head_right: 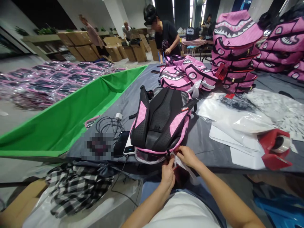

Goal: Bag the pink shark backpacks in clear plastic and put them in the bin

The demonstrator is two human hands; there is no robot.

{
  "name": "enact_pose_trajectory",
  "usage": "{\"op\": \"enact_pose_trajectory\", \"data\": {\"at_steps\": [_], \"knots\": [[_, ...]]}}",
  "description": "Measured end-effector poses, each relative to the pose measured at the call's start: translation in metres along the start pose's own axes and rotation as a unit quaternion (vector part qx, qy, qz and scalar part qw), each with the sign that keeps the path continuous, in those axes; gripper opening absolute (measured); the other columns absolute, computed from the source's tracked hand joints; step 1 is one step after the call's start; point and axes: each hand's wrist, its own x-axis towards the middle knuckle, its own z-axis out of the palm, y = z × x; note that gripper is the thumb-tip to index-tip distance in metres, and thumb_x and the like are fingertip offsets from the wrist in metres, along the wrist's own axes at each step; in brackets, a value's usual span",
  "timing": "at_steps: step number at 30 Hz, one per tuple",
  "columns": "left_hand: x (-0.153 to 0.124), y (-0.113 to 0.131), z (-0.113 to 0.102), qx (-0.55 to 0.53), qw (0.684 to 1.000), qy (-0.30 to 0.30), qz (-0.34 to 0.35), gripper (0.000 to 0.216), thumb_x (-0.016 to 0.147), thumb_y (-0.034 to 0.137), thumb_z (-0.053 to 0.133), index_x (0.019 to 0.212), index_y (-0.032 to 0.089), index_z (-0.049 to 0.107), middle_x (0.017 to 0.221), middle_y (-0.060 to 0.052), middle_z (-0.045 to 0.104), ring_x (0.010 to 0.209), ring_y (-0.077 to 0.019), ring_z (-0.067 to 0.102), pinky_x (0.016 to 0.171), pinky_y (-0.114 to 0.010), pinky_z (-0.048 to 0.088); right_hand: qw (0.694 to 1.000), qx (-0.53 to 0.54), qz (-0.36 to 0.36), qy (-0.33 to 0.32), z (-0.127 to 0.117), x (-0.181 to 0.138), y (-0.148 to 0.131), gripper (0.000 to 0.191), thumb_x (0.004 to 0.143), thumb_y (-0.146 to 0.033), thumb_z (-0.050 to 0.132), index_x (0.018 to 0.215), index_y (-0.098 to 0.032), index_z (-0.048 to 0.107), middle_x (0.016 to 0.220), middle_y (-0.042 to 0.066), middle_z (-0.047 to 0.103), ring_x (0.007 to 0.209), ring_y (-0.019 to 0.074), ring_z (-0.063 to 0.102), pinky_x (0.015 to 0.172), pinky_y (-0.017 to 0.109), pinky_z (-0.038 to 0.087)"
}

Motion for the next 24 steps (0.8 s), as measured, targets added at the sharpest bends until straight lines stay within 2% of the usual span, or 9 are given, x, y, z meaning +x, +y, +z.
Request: {"op": "enact_pose_trajectory", "data": {"at_steps": [5, 8, 12, 15, 17, 19, 21, 24], "knots": [[-0.003, 0.006, 0.002, 0.019, 1.000, -0.001, 0.005, 0.052, 0.060, 0.048, 0.092, 0.098, 0.019, 0.072, 0.103, -0.007, 0.077, 0.105, -0.0241, 0.071, 0.097, -0.036, 0.054, 0.996, 0.080, 0.004, -0.027, 0.000, 0.007, 0.009, 0.021, 0.080, -0.022, 0.059, 0.090, -0.016, 0.076, 0.084, 0.005, 0.075, 0.076, 0.0221, 0.066, 0.071, 0.029, 0.050], [-0.001, 0.007, 0.001, 0.030, 0.999, 0.008, 0.022, 0.054, 0.058, 0.049, 0.094, 0.097, 0.019, 0.072, 0.107, -0.008, 0.076, 0.109, -0.0254, 0.070, 0.101, -0.036, 0.052, 0.995, 0.093, 0.020, -0.008, 0.005, 0.009, 0.016, 0.017, 0.074, -0.023, 0.062, 0.084, -0.015, 0.074, 0.075, 0.003, 0.071, 0.068, 0.0199, 0.062, 0.064, 0.027, 0.048], [0.002, 0.010, -0.003, 0.005, 1.000, -0.004, 0.004, 0.051, 0.058, 0.044, 0.095, 0.098, 0.021, 0.072, 0.107, -0.010, 0.077, 0.109, -0.0280, 0.071, 0.100, -0.039, 0.054, 0.990, 0.135, 0.036, 0.016, 0.015, 0.012, 0.020, 0.017, 0.067, -0.026, 0.060, 0.077, -0.015, 0.069, 0.071, 0.003, 0.068, 0.064, 0.0188, 0.058, 0.059, 0.027, 0.044], [0.001, 0.012, -0.004, 0.002, 1.000, -0.005, -0.011, 0.052, 0.058, 0.042, 0.096, 0.100, 0.021, 0.072, 0.109, -0.010, 0.076, 0.111, -0.0280, 0.071, 0.098, -0.038, 0.056, 0.982, 0.185, 0.018, -0.014, 0.017, 0.011, 0.015, 0.020, 0.066, -0.028, 0.056, 0.074, -0.016, 0.069, 0.074, 0.005, 0.070, 0.073, 0.0226, 0.062, 0.068, 0.031, 0.049], [0.001, 0.012, -0.002, 0.004, 1.000, 0.000, -0.021, 0.056, 0.056, 0.041, 0.097, 0.102, 0.021, 0.071, 0.108, -0.011, 0.077, 0.108, -0.0291, 0.072, 0.094, -0.038, 0.058, 0.980, 0.197, -0.003, -0.038, 0.014, 0.009, 0.009, 0.020, 0.069, -0.031, 0.054, 0.072, -0.017, 0.068, 0.075, 0.005, 0.069, 0.080, 0.0249, 0.063, 0.078, 0.034, 0.050], [0.001, 0.012, 0.000, 0.009, 0.999, 0.010, -0.031, 0.060, 0.057, 0.041, 0.096, 0.107, 0.021, 0.070, 0.107, -0.011, 0.077, 0.103, -0.0295, 0.074, 0.089, -0.039, 0.060, 0.978, 0.199, 0.001, -0.056, 0.007, 0.007, 0.005, 0.021, 0.074, -0.035, 0.054, 0.069, -0.018, 0.066, 0.074, 0.004, 0.067, 0.081, 0.0240, 0.060, 0.079, 0.034, 0.049], [0.001, 0.012, 0.001, 0.018, 0.999, 0.018, -0.041, 0.060, 0.060, 0.042, 0.095, 0.111, 0.022, 0.069, 0.108, -0.010, 0.077, 0.101, -0.0288, 0.074, 0.087, -0.038, 0.061, 0.974, 0.211, 0.051, -0.071, 0.001, 0.005, 0.002, 0.023, 0.076, -0.040, 0.057, 0.069, -0.019, 0.062, 0.071, 0.001, 0.061, 0.073, 0.0197, 0.054, 0.069, 0.029, 0.046], [0.004, 0.016, -0.001, 0.039, 0.999, 0.012, -0.031, 0.058, 0.059, 0.041, 0.095, 0.108, 0.020, 0.070, 0.109, -0.011, 0.077, 0.104, -0.0287, 0.073, 0.090, -0.036, 0.059, 0.945, 0.256, 0.174, -0.105, -0.006, 0.004, -0.001, 0.031, 0.077, -0.050, 0.058, 0.071, -0.020, 0.053, 0.063, -0.003, 0.048, 0.058, 0.0123, 0.039, 0.053, 0.023, 0.030]]}}
